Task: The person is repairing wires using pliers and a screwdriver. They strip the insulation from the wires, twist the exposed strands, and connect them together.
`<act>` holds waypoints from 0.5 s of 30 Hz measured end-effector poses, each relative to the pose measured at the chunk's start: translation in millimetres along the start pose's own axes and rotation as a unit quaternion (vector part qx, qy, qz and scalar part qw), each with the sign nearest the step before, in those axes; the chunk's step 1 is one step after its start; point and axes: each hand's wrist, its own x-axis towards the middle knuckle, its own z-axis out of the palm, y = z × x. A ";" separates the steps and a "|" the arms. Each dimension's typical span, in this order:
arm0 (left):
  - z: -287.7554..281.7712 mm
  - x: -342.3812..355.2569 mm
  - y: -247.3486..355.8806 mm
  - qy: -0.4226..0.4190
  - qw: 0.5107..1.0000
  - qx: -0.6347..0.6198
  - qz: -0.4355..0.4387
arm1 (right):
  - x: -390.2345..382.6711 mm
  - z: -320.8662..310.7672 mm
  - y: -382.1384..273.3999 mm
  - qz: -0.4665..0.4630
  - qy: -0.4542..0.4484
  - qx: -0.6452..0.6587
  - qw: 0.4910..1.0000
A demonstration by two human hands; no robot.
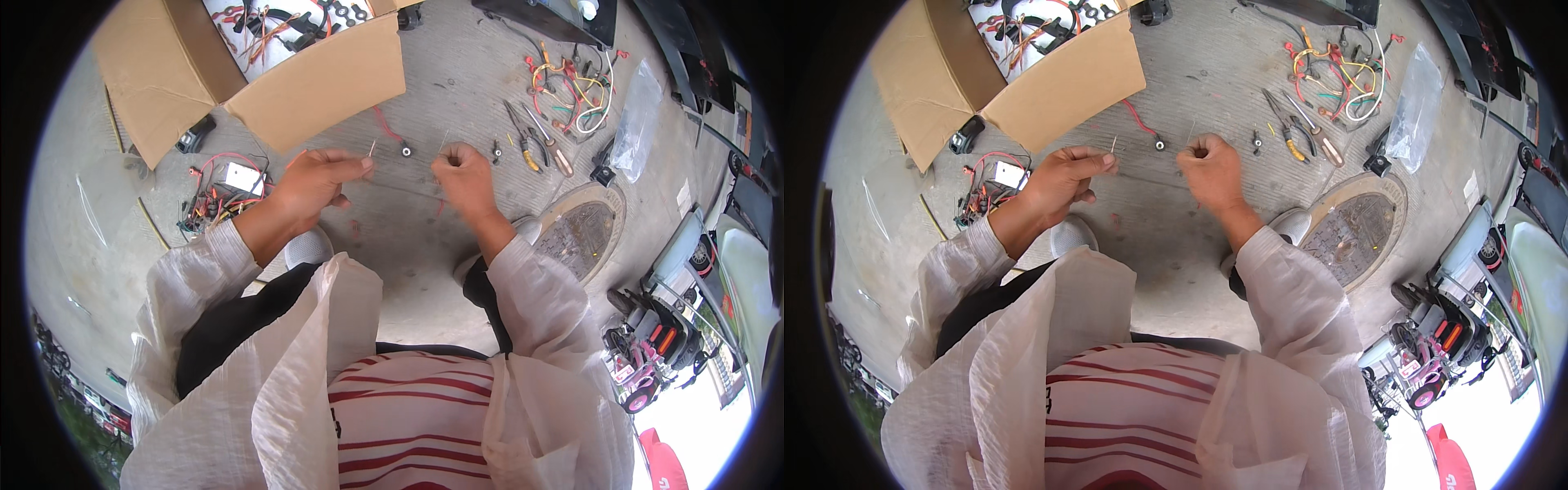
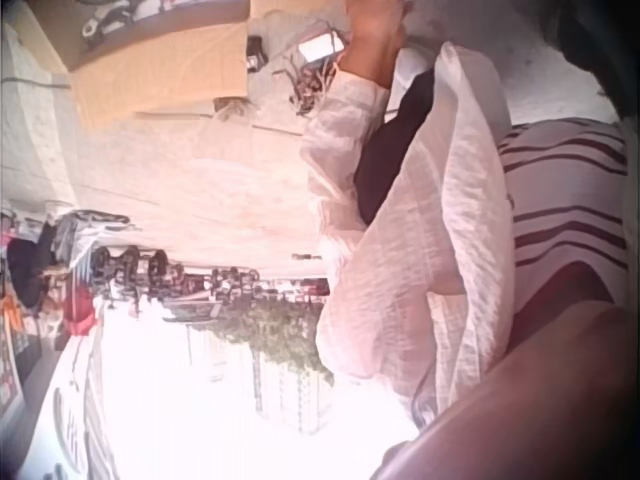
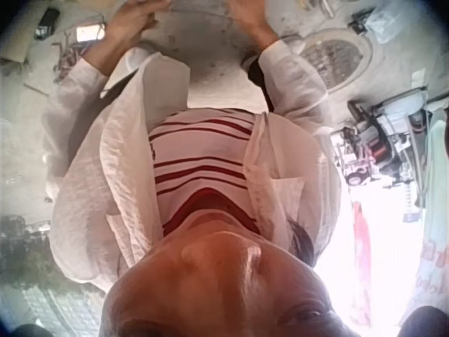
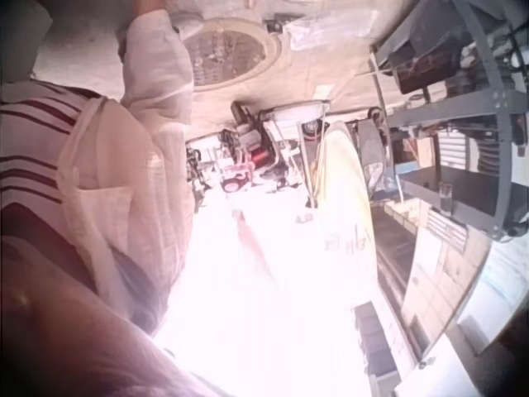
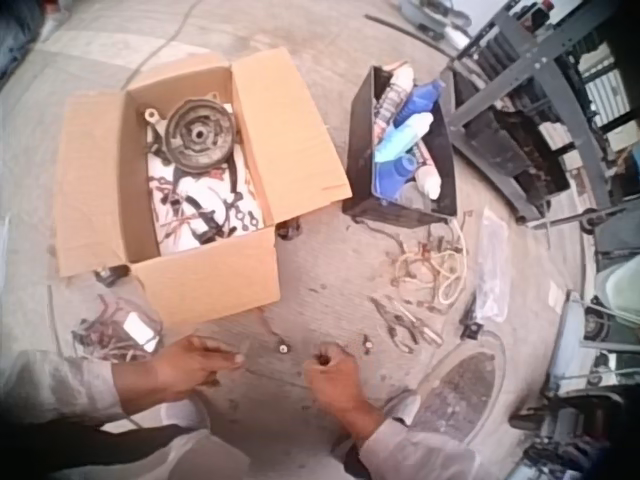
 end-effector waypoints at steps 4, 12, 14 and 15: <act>5.0 -3.7 1.6 0.004 1.000 0.000 0.000 | -40.9 24.9 -41.4 0.032 -0.086 0.113 0.989; 4.9 -5.0 2.9 -0.008 1.000 -0.022 0.013 | -47.1 53.2 -52.2 -0.032 -0.064 0.081 0.994; 4.6 -5.8 2.7 -0.009 1.000 -0.016 0.013 | -49.0 54.4 -54.8 -0.061 -0.046 0.046 0.996; 5.3 -6.6 3.2 -0.008 1.000 -0.012 0.015 | -49.7 55.0 -55.8 -0.075 -0.036 0.028 0.996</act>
